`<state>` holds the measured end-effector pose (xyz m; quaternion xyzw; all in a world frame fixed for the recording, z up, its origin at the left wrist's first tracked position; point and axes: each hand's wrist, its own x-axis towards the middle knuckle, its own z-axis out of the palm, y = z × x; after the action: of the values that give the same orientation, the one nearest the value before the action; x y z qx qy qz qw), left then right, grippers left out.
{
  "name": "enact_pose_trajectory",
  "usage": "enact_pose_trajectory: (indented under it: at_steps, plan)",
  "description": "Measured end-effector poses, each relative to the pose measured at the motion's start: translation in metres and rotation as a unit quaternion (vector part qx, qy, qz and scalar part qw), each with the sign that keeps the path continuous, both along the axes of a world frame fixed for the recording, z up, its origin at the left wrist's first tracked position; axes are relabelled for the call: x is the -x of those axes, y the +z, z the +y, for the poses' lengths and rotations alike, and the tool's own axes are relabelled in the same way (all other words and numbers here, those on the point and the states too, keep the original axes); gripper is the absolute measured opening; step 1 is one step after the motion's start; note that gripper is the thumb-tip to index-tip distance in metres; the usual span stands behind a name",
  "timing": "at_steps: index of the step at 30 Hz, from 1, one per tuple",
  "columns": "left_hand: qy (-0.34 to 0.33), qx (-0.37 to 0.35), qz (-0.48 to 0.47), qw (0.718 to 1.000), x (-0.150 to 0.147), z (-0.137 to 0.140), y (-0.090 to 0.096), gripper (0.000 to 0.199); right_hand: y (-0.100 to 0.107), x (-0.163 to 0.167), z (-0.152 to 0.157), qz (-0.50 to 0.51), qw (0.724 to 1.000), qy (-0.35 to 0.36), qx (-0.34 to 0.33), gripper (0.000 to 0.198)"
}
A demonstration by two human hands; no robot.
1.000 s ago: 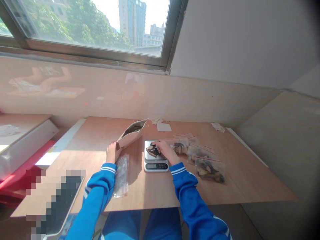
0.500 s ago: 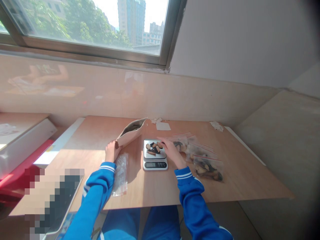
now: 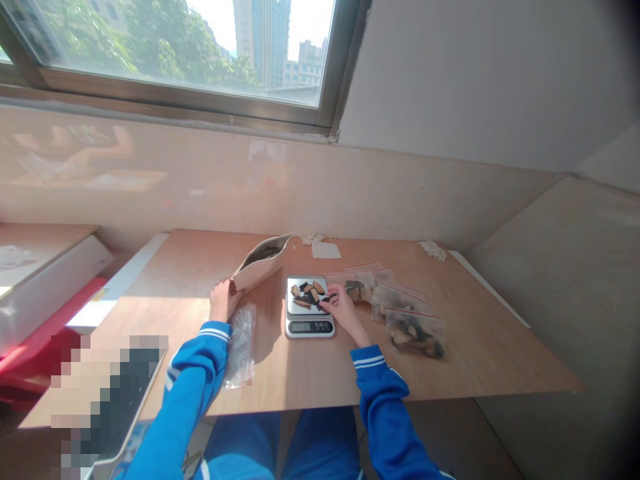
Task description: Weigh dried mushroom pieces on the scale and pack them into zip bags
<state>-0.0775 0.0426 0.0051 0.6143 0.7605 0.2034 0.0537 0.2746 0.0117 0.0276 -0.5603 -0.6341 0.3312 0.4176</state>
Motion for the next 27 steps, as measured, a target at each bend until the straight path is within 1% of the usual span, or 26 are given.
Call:
enact_pose_trajectory:
  at_steps: [3,5,7,9,12,14,15,16,18,20,22,24,26,27]
  plan:
    - [-0.004,0.0,-0.008,1.0,0.001,0.001,-0.001,0.03,0.008,0.003,-0.001,-0.086,0.992,-0.018,-0.088,0.042]
    - [-0.009,-0.001,-0.015,1.0,0.001,0.001,-0.002,0.03,0.02,0.007,-0.002,-0.109,0.985,-0.014,-0.131,0.039]
    - [-0.016,-0.014,-0.029,0.999,0.002,0.001,-0.003,0.029,0.04,0.014,-0.004,-0.112,0.981,-0.009,-0.158,0.03]
    - [-0.027,-0.037,-0.046,0.998,0.003,0.0,-0.004,0.03,0.065,0.024,-0.009,-0.098,0.979,0.003,-0.179,0.022]
    - [-0.051,-0.063,-0.058,0.995,0.004,-0.002,-0.005,0.039,0.106,0.045,-0.019,-0.069,0.971,0.065,-0.219,0.023]
    - [-0.07,-0.08,-0.063,0.992,0.004,-0.003,-0.004,0.041,0.126,0.061,-0.027,-0.077,0.958,0.105,-0.255,0.024]
    - [-0.079,-0.091,-0.066,0.991,0.004,-0.004,-0.004,0.041,0.132,0.068,-0.03,-0.093,0.951,0.125,-0.267,0.025]
    - [-0.084,-0.101,-0.07,0.989,0.004,-0.004,-0.004,0.041,0.135,0.076,-0.033,-0.114,0.944,0.14,-0.276,0.025]
    - [-0.087,-0.116,-0.077,0.986,0.003,-0.004,-0.005,0.041,0.135,0.089,-0.036,-0.171,0.931,0.155,-0.284,0.026]
    - [-0.085,-0.121,-0.083,0.986,0.003,-0.004,-0.005,0.042,0.131,0.099,-0.037,-0.243,0.914,0.147,-0.288,0.027]
    - [-0.089,-0.126,-0.088,0.984,0.003,-0.004,-0.006,0.042,0.127,0.105,-0.038,-0.326,0.89,0.131,-0.292,0.031]
    - [-0.097,-0.134,-0.093,0.982,0.003,-0.004,-0.006,0.042,0.128,0.108,-0.039,-0.404,0.858,0.12,-0.293,0.035]
    - [-0.103,-0.141,-0.097,0.98,0.004,-0.004,-0.006,0.04,0.131,0.109,-0.042,-0.457,0.831,0.129,-0.288,0.036]
    - [-0.106,-0.143,-0.099,0.979,0.004,-0.005,-0.006,0.04,0.132,0.108,-0.043,-0.472,0.823,0.143,-0.281,0.035]
